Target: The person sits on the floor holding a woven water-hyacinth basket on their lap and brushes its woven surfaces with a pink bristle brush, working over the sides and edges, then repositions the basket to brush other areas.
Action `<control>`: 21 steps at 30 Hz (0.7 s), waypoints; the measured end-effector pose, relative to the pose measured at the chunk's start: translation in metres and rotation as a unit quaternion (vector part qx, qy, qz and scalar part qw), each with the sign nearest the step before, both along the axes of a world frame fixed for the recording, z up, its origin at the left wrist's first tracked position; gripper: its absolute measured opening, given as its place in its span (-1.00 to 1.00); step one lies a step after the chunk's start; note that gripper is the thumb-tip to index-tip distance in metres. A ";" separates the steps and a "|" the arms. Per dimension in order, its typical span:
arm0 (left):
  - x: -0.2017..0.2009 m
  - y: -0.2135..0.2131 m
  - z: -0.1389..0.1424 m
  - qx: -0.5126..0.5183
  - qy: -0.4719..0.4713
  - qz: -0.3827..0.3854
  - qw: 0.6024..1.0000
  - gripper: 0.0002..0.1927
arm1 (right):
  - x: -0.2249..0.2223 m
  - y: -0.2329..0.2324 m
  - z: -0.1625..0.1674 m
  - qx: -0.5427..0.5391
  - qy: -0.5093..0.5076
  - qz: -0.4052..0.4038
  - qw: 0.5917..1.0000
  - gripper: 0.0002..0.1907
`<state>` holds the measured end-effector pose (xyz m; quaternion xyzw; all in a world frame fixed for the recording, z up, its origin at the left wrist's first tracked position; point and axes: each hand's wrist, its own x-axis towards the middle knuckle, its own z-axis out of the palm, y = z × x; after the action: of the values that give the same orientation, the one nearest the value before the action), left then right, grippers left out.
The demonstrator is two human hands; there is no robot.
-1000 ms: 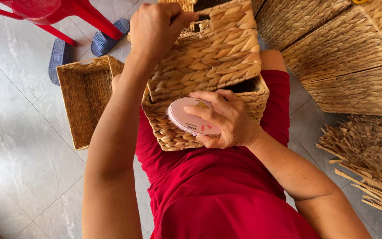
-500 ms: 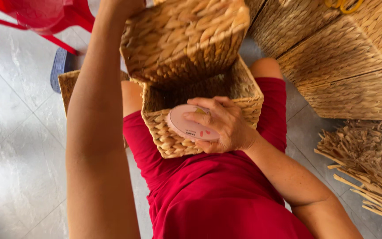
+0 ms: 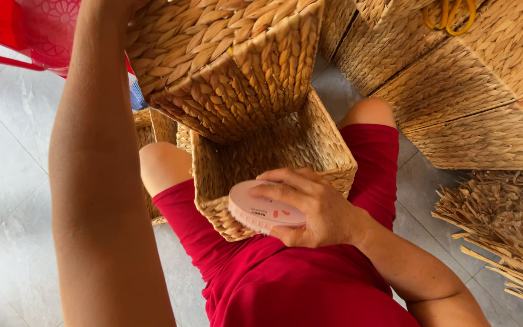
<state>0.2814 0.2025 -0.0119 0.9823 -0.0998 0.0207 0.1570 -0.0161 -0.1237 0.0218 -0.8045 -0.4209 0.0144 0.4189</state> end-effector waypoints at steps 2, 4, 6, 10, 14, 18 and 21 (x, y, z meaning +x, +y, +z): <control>-0.003 -0.006 0.006 -0.011 -0.001 0.004 1.000 -0.88 | -0.002 0.000 0.006 -0.011 0.039 0.013 0.999 -0.36; -0.005 -0.009 0.012 -0.020 -0.006 0.007 1.000 -0.88 | -0.001 -0.001 0.010 -0.011 0.095 0.020 0.995 -0.36; -0.009 -0.016 0.018 -0.030 -0.009 0.011 0.999 -0.87 | 0.002 -0.004 0.012 0.001 0.170 0.020 0.985 -0.39; -0.016 -0.041 0.026 -0.044 -0.011 0.020 0.999 -0.85 | 0.002 -0.014 0.020 -0.008 0.244 0.041 0.969 -0.39; 0.002 -0.073 0.033 -0.059 -0.015 0.026 0.998 -0.84 | -0.005 -0.019 0.030 0.031 0.229 0.061 0.971 -0.40; 0.006 -0.096 0.028 -0.070 -0.018 0.027 0.997 -0.82 | -0.005 -0.007 0.033 0.035 0.245 0.055 0.967 -0.40; 0.005 -0.116 0.031 -0.081 -0.026 0.027 0.996 -0.81 | 0.001 0.005 0.028 0.029 0.269 0.047 0.962 -0.38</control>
<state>0.2859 0.0869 0.0186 0.9679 -0.0755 0.0585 0.2324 -0.0152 -0.1187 0.0495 -0.7382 -0.3301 0.2373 0.5383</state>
